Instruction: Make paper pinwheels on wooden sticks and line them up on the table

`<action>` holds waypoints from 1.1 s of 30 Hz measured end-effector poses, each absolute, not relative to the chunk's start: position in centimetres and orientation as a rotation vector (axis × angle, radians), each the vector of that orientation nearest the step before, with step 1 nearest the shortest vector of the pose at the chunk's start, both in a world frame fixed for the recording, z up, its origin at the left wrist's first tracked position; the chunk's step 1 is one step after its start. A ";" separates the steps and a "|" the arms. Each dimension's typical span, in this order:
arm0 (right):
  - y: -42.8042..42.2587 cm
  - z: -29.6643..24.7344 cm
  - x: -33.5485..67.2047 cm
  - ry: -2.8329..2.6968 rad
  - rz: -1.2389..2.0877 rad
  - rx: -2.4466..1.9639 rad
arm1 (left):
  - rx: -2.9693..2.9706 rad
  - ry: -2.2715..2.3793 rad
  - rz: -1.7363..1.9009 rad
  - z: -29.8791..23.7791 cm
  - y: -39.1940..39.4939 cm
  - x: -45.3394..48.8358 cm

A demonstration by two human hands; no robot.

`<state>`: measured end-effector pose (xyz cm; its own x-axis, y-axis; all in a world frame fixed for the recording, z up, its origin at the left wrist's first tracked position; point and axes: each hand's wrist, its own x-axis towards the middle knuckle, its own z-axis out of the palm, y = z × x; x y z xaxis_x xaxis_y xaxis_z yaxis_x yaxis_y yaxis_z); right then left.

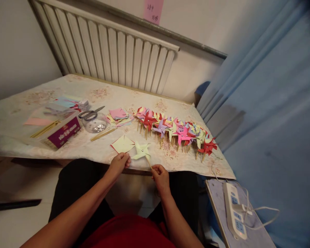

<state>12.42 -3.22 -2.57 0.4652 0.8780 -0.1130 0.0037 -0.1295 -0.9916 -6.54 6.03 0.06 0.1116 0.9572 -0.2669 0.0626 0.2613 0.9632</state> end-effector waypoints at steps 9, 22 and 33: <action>-2.8 -2.9 13.7 -0.756 0.839 -1.529 | 1.984 1.689 0.707 -0.7 10.8 -12.5; 0.0 -4.2 16.9 -0.847 0.702 -1.663 | 2.390 1.964 0.202 -2.7 15.3 -14.4; 1.0 -5.1 17.6 -1.204 0.389 -1.871 | 2.417 1.994 0.276 -3.1 15.4 -14.4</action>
<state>17.62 1.02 -5.12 0.4872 0.8548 0.1787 0.5886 -0.1703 -0.7903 -14.44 15.38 -3.12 0.1811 0.9739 0.1372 0.9745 -0.1964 0.1084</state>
